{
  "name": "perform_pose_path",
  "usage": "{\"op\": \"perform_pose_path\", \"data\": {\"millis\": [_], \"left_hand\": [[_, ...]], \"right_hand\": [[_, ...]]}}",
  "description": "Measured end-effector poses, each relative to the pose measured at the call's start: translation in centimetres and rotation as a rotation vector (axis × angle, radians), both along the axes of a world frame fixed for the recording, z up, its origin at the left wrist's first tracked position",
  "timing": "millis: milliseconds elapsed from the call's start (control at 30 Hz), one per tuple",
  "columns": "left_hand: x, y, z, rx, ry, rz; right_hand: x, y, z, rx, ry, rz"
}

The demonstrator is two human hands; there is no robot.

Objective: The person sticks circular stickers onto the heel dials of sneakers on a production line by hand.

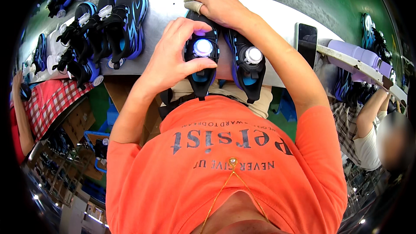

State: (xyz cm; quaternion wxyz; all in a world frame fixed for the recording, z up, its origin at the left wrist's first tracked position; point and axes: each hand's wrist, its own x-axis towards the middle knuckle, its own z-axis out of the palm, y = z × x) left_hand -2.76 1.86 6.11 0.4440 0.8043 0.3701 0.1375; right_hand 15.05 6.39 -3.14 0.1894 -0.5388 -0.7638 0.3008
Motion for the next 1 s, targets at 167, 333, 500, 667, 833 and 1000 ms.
{"op": "perform_pose_path", "data": {"millis": [167,333,500,667,833,1000], "left_hand": [[-0.8,1.5,-1.5,-0.371,-0.201,-0.142],[-1.2,4.3,-1.8,-0.554,-0.205,-0.389],[-4.1,0.0,0.0,-0.461,-0.201,0.254],[-3.7,-6.0,0.6,-1.156,-0.389,0.581],[-1.2,-7.0,0.4,-1.206,-0.516,0.677],[-1.5,-6.5,0.7,-1.247,-0.568,0.670]], "right_hand": [[0.2,0.0,-0.6,0.040,0.002,0.041],[0.0,-0.1,0.2,0.016,0.032,0.045],[3.1,-1.5,4.6,0.013,0.180,0.024],[2.9,-6.4,8.7,-0.306,0.395,0.345],[-0.1,-8.3,8.7,-0.150,0.249,0.071],[0.9,-7.2,8.4,-0.061,0.239,0.150]]}}
